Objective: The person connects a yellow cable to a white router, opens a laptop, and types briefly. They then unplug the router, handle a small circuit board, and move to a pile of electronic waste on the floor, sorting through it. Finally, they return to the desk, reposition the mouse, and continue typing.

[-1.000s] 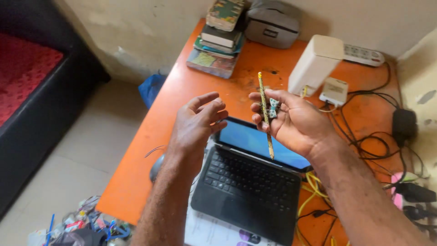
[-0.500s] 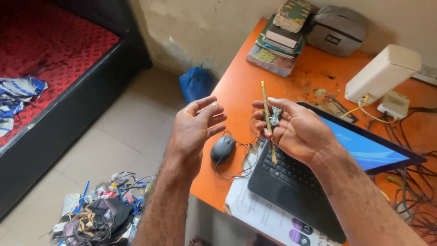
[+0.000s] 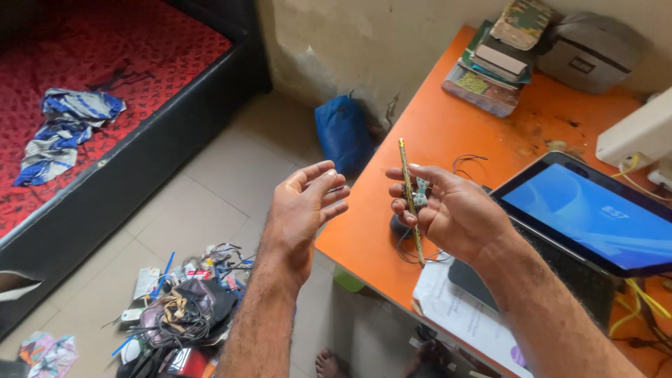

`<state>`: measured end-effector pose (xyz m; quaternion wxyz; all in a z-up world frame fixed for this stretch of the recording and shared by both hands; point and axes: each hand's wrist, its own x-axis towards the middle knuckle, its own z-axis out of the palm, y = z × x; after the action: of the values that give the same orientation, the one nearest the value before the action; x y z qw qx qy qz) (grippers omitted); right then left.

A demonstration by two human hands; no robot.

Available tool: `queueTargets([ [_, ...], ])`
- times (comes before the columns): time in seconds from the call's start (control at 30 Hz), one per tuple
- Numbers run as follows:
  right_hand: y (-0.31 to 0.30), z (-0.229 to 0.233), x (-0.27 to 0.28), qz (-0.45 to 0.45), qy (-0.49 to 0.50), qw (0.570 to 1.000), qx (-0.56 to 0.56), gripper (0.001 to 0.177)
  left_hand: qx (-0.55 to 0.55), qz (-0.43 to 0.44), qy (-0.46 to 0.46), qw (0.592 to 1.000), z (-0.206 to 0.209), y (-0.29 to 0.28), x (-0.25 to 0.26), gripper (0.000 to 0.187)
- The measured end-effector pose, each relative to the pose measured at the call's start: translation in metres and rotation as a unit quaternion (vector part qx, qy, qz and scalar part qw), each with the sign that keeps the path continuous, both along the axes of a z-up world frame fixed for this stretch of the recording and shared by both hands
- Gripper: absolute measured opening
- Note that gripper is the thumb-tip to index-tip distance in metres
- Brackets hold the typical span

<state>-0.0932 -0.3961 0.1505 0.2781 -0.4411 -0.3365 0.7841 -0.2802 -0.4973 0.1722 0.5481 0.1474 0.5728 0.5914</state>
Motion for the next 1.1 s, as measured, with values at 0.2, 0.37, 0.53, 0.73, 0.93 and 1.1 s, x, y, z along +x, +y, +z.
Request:
queueTargets([
  [0.2, -0.015, -0.012, -0.042, 0.029, 0.002, 1.000, 0.001, 0.044, 0.029, 0.048, -0.008, 0.998, -0.017, -0.020, -0.037, 0.054],
  [0.37, -0.023, -0.017, -0.079, 0.062, 0.003, 0.998, -0.003, 0.042, 0.031, 0.097, -0.013, 0.995, -0.017, -0.045, -0.065, 0.053],
  [0.53, -0.038, -0.021, -0.121, 0.098, 0.000, 0.995, -0.033, 0.040, 0.026, 0.151, -0.033, 0.988, -0.033, -0.072, -0.093, 0.052],
  [0.73, -0.055, -0.023, -0.173, 0.176, 0.021, 0.984, -0.017, 0.039, 0.017, 0.203, -0.026, 0.979, -0.035, -0.098, -0.121, 0.055],
  [0.93, -0.055, -0.024, -0.223, 0.223, -0.004, 0.974, -0.037, 0.043, 0.009, 0.255, -0.028, 0.966, -0.033, -0.112, -0.153, 0.056],
  [1.1, -0.047, -0.020, -0.273, 0.257, -0.008, 0.966, -0.037, 0.045, -0.001, 0.306, -0.026, 0.952, -0.032, -0.114, -0.181, 0.057],
])
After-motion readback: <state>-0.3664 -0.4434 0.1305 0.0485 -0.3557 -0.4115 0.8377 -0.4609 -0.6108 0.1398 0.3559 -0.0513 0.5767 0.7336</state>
